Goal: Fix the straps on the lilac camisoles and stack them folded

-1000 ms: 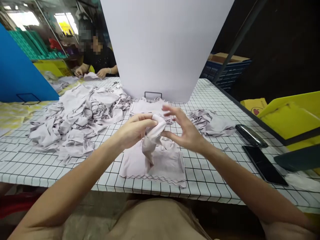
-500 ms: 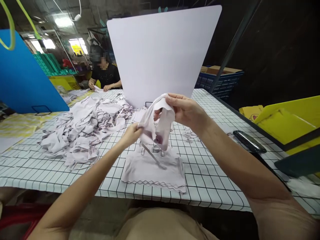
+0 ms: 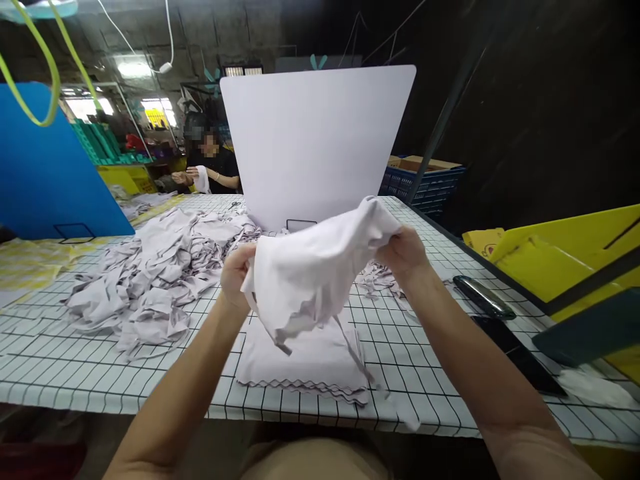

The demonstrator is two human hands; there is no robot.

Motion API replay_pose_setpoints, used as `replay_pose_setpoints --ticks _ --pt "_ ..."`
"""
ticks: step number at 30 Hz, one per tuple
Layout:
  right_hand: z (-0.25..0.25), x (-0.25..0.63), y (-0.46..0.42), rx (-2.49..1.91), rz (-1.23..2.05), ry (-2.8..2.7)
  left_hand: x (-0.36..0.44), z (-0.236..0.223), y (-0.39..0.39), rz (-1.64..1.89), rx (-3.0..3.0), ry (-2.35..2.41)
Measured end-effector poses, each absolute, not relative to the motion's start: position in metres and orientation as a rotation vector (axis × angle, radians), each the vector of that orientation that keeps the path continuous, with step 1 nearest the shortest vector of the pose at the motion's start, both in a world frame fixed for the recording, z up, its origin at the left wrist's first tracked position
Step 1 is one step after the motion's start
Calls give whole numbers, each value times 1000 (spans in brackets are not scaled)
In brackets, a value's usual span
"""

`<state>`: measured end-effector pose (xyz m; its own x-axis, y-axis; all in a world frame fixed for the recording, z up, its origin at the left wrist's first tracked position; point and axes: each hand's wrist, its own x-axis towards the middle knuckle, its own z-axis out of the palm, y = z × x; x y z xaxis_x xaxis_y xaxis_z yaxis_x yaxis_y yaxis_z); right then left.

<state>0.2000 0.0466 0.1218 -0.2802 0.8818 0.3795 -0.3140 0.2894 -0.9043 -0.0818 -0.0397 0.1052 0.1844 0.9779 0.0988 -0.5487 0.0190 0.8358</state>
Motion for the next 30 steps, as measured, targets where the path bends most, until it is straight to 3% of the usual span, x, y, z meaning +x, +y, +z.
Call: replay_pose_setpoints --ticks 8,13,18,24,30 --pt "138 219 60 -646 1280 -1343 -102 154 -28 1477 824 585" --pt "151 210 72 -583 1159 -1459 -104 145 -16 1418 824 648" --pt "150 183 77 -815 1052 -1485 -84 137 -16 1463 773 598" --pt "126 147 44 -564 1590 -1633 -62 144 -14 1413 758 629" --pt "143 119 46 -562 1447 -1451 -98 129 -8 1416 913 789"
